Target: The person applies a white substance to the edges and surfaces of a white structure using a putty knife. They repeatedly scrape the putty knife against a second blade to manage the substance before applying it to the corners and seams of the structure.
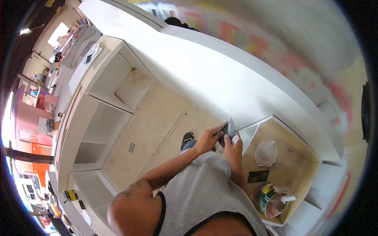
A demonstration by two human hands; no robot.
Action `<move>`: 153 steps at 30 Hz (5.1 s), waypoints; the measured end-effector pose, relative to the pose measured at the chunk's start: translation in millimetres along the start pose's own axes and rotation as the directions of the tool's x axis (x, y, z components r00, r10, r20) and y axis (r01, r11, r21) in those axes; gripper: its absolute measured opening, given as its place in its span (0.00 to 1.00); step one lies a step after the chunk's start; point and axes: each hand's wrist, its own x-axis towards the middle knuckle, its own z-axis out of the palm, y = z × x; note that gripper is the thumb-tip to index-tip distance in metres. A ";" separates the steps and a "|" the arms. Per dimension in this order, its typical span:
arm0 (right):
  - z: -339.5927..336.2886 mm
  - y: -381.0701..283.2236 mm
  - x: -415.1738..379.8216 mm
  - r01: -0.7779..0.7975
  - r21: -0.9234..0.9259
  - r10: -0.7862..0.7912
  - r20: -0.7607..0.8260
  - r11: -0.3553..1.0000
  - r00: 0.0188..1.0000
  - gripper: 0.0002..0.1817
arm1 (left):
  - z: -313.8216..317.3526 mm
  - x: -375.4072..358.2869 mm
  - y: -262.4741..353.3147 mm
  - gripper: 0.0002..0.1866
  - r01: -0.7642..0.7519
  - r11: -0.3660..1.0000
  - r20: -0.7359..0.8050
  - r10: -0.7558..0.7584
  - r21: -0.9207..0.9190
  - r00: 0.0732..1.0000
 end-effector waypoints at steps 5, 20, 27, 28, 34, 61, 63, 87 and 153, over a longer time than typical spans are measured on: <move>1.8 -9.0 -2.5 0.180 -0.191 -0.178 0.030 0.965 0.984 0.14 | -3.2 4.1 2.9 0.23 0.208 0.974 0.110 -0.198 -0.093 0.974; -32.8 16.2 16.1 -0.162 0.284 0.213 -0.157 0.945 0.964 0.21 | -17.6 21.5 -0.8 0.21 0.140 0.906 0.179 -0.072 -0.400 0.981; -74.8 -9.0 12.4 -0.094 0.765 0.248 -0.088 0.637 0.965 0.13 | -49.7 25.0 18.6 0.13 0.176 0.917 0.138 -0.135 -0.357 0.981; -74.4 -11.7 10.5 -0.094 0.709 0.227 -0.096 0.699 0.969 0.12 | -51.4 22.7 24.0 0.15 0.194 0.913 0.123 -0.160 -0.359 0.979; -61.3 -0.4 5.8 -0.059 0.429 0.185 -0.260 0.901 0.948 0.17 | -45.8 12.0 10.1 0.26 0.256 0.921 0.199 -0.203 -0.293 0.959; -34.9 -35.1 -52.8 0.147 0.132 -0.152 0.035 0.980 0.988 0.25 | 34.2 27.3 -5.3 0.17 0.239 0.625 0.051 -0.303 -0.743 0.952; -56.5 -36.2 -51.9 -0.280 0.259 0.312 -0.092 0.925 0.946 0.19 | 10.2 38.3 -66.5 0.14 0.283 0.860 0.254 -0.187 -0.425 0.949; -80.7 2.6 -20.1 -0.138 0.461 0.356 -0.430 0.877 0.830 0.21 | -15.8 16.8 -42.5 0.15 0.130 0.884 0.198 -0.044 -0.449 0.979; 124.4 33.2 -36.3 -0.615 -0.304 0.676 0.168 0.728 0.717 0.22 | -412.9 -74.8 -226.5 0.16 0.679 0.491 0.307 -0.637 -0.546 0.707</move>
